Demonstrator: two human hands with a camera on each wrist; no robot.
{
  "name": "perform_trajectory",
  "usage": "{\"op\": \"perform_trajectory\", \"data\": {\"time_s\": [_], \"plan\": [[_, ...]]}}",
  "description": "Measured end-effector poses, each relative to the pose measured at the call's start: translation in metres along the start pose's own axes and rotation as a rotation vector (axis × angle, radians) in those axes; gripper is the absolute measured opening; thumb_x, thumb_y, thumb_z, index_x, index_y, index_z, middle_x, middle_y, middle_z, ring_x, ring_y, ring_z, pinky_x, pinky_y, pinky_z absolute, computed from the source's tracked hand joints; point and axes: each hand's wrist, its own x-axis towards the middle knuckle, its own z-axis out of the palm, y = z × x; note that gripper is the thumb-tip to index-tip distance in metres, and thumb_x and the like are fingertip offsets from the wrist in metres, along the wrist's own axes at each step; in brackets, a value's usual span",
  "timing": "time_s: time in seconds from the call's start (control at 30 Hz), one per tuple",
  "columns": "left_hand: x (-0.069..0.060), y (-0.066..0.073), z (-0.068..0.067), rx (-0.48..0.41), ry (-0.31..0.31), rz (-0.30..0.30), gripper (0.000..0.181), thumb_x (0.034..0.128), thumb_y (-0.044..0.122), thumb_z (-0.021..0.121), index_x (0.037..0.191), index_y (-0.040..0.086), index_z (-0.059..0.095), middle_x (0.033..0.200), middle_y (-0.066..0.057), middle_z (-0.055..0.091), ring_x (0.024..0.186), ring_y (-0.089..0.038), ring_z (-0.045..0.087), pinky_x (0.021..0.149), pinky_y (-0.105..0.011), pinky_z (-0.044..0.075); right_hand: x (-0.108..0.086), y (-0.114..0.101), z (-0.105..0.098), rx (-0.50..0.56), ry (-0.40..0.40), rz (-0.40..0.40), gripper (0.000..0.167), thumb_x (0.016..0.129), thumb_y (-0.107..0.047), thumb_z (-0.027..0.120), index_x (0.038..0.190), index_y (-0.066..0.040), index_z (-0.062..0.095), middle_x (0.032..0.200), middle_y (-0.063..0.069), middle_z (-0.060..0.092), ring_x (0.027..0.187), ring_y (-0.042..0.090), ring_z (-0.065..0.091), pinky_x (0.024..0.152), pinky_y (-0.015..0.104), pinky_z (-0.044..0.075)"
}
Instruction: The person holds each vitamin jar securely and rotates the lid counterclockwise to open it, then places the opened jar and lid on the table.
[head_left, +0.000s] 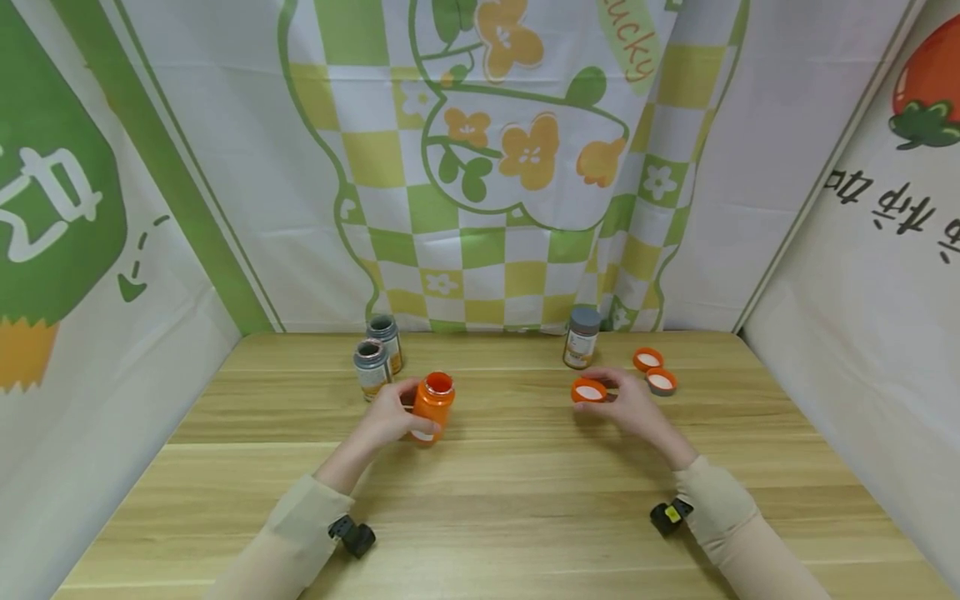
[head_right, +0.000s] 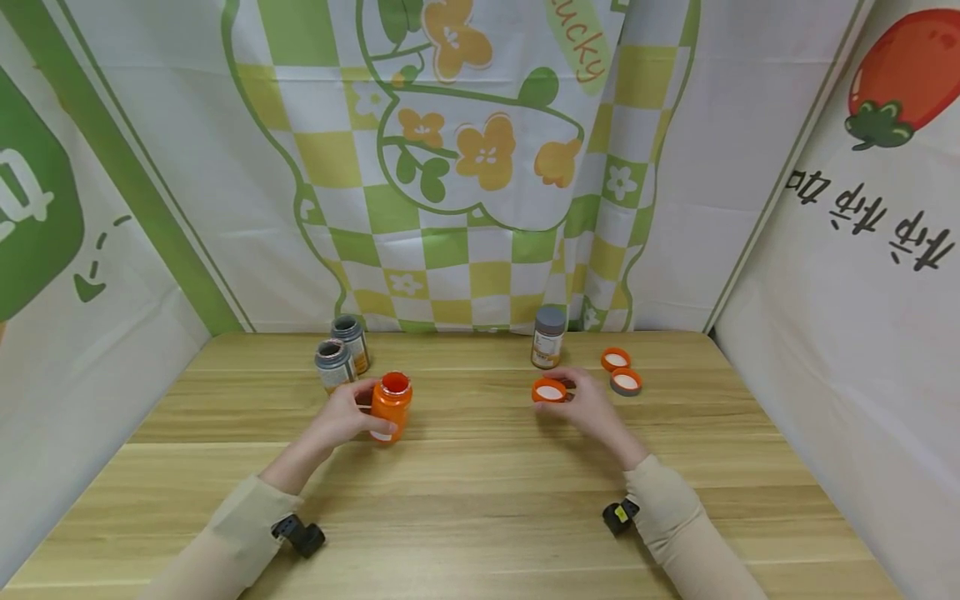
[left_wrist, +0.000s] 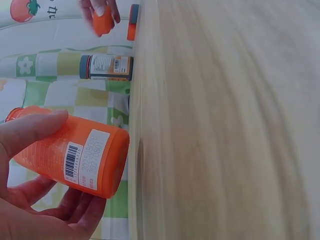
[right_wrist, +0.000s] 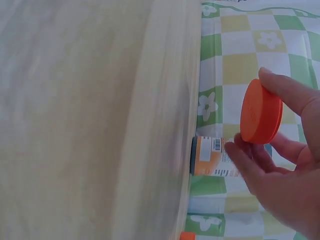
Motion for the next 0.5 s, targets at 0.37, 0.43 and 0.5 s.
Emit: {"op": "perform_trajectory", "data": {"time_s": [0.37, 0.43, 0.5], "plan": [[-0.002, -0.006, -0.010, 0.000, 0.036, -0.026, 0.069, 0.0619, 0.002, 0.081, 0.126, -0.003, 0.055, 0.109, -0.019, 0.066, 0.095, -0.023, 0.061, 0.080, -0.030, 0.049, -0.003, 0.007, -0.011, -0.097, -0.019, 0.039, 0.055, 0.074, -0.024, 0.080, 0.123, -0.004, 0.062, 0.123, 0.015, 0.062, 0.108, 0.032, 0.060, 0.091, 0.049, 0.047], [-0.002, -0.007, -0.011, -0.006, 0.036, -0.021, 0.069, 0.0623, 0.001, 0.080, 0.126, -0.003, 0.054, 0.109, -0.020, 0.065, 0.095, -0.024, 0.061, 0.080, -0.029, 0.048, -0.004, 0.007, -0.013, -0.107, -0.026, 0.044, 0.056, 0.074, -0.022, 0.080, 0.123, -0.002, 0.061, 0.123, 0.017, 0.062, 0.109, 0.034, 0.059, 0.091, 0.050, 0.046], [-0.002, -0.008, -0.013, -0.016, 0.042, -0.025, 0.069, 0.0624, 0.000, 0.080, 0.127, -0.003, 0.054, 0.109, -0.020, 0.065, 0.095, -0.023, 0.061, 0.080, -0.028, 0.048, -0.004, 0.009, -0.014, -0.120, -0.035, 0.051, 0.056, 0.075, -0.021, 0.080, 0.124, -0.001, 0.060, 0.123, 0.018, 0.061, 0.110, 0.035, 0.058, 0.092, 0.050, 0.045]]}}
